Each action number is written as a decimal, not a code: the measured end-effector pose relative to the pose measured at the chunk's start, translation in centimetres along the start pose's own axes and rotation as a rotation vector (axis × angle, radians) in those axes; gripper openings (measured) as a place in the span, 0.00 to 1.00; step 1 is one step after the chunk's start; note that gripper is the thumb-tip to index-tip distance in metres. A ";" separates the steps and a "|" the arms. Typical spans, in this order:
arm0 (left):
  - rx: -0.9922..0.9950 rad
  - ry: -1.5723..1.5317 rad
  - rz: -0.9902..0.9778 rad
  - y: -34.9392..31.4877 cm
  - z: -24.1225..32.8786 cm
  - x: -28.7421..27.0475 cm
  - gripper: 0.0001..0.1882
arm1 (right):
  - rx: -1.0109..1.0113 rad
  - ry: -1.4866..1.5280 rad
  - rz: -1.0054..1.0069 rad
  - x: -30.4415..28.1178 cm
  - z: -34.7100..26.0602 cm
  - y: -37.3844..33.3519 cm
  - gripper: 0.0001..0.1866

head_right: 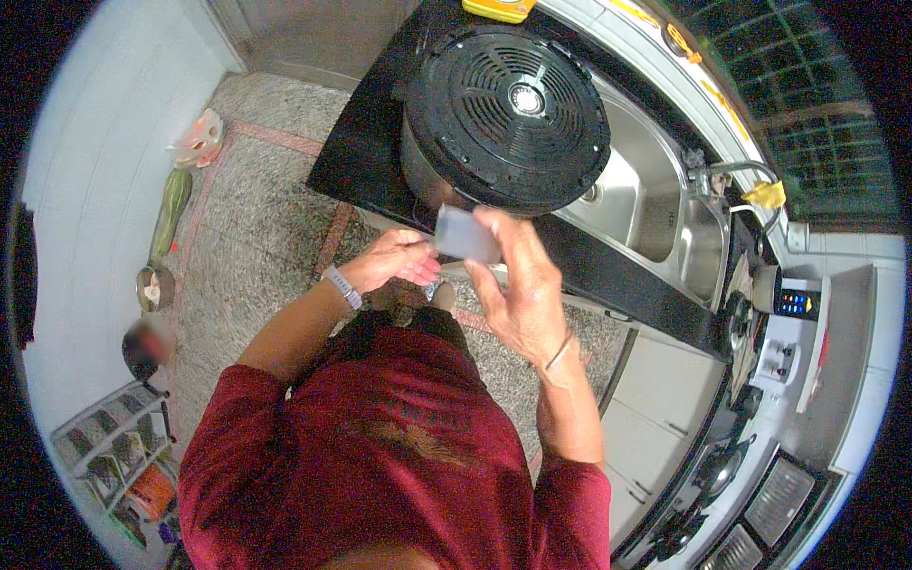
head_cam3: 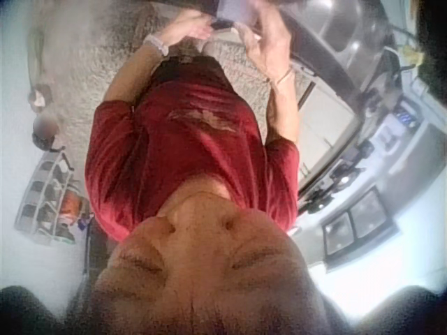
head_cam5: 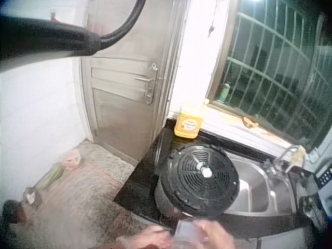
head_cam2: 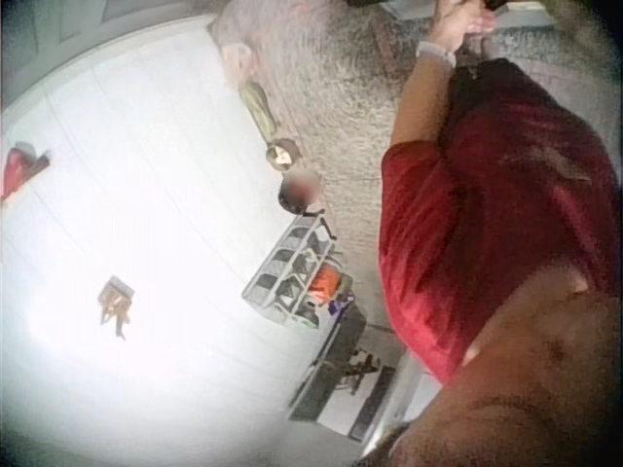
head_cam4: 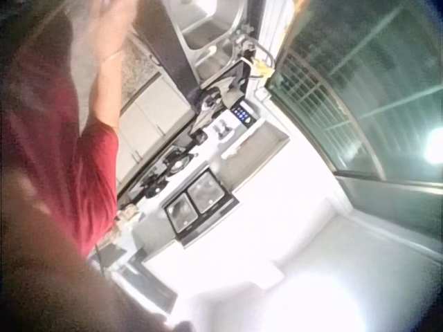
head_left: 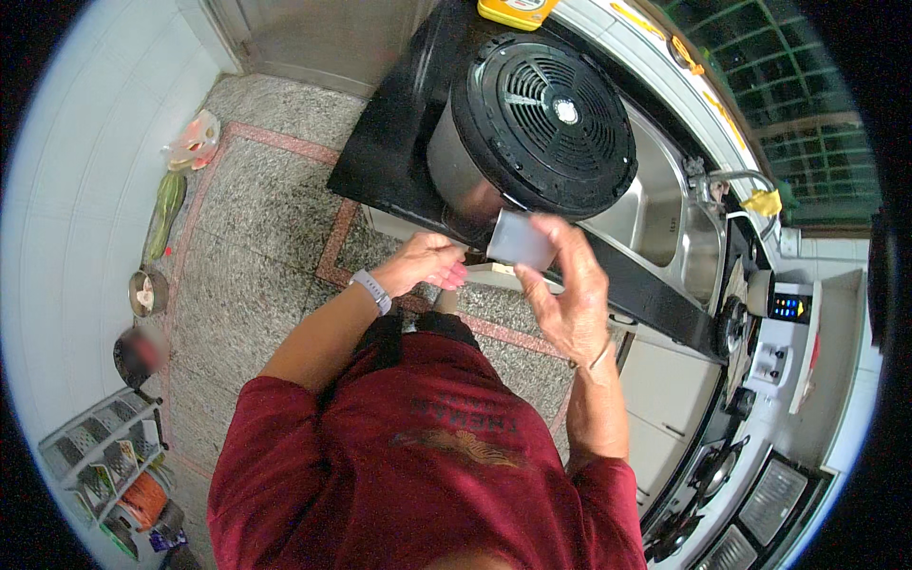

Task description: The person washes a cloth in a sink and wipes a countertop. They then pick up a plastic component and a pressure cooker, attaching the component to the side of the cooker.

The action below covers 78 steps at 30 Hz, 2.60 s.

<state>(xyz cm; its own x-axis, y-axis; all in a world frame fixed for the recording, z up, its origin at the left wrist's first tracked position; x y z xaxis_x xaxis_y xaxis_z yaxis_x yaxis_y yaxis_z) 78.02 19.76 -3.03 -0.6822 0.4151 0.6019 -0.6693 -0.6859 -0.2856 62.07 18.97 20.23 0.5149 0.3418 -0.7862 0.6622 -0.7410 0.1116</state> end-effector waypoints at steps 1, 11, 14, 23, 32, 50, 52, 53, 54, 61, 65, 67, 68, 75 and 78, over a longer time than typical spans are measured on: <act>-0.005 0.012 -0.009 -0.5 -0.2 0.1 0.18 | 0.144 0.103 -0.031 1.6 1.9 -1.9 0.30; 0.140 0.229 0.099 -2.8 0.2 1.5 0.11 | 0.488 0.256 0.061 9.9 7.2 -5.9 0.23; 0.192 0.304 0.191 -3.1 1.0 1.7 0.13 | 0.399 0.228 0.141 10.6 7.5 -4.9 0.18; 0.341 1.051 0.364 -4.5 4.4 3.2 0.16 | 0.164 -0.004 0.202 12.2 5.4 -3.8 0.18; 0.518 1.213 0.096 -4.7 7.1 -0.6 0.16 | 0.406 0.117 0.312 14.6 2.8 -1.8 0.16; 0.567 1.251 -0.191 -2.4 8.0 -0.7 0.15 | 0.721 0.262 0.494 15.9 1.9 -2.1 0.25; 0.564 1.243 -0.202 -2.2 8.0 -0.3 0.15 | 0.705 0.241 0.530 15.9 2.2 -2.3 0.25; 0.570 1.239 -0.209 -2.0 8.1 0.0 0.15 | 0.710 0.230 0.539 15.9 2.3 -2.4 0.26; 0.575 1.234 -0.214 -1.9 8.0 0.2 0.15 | 0.714 0.218 0.548 15.8 2.5 -2.5 0.26; 0.543 1.264 -0.204 -1.1 8.0 1.2 0.16 | 0.700 0.642 0.746 16.3 5.4 -4.8 0.28; 0.584 1.365 -0.142 -1.2 8.4 1.3 0.16 | 0.725 0.675 0.762 15.3 7.0 -6.3 0.29; 0.583 1.399 -0.137 -1.2 8.4 1.5 0.15 | 0.718 0.696 0.794 14.6 7.6 -6.7 0.29; 0.579 1.411 -0.149 -1.2 8.4 1.6 0.16 | 0.685 0.694 0.811 14.5 8.1 -6.9 0.29; 0.577 1.523 -0.108 -0.9 8.4 2.0 0.19 | 0.685 0.692 0.772 13.3 8.9 -6.5 0.31; 0.547 1.512 -0.119 -0.8 8.4 2.3 0.19 | 0.727 0.672 0.741 13.9 9.4 -6.8 0.31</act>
<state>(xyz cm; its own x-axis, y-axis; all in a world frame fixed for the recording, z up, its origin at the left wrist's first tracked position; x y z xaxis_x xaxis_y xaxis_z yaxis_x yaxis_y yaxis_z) 79.50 16.27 4.83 -0.5096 0.4314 -0.7445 -0.7831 -0.5910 0.1936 59.61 23.31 2.83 0.9560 -0.2270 -0.1856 -0.2538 -0.9577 -0.1357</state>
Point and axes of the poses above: each hand's wrist, its own y-axis towards the middle knuckle, its own x-axis out of the palm, z = x × y, the point moved 4 cm from there along y, towards the middle knuckle, and after that the axes turned 15 degrees about -z, right-handed, at the moved point
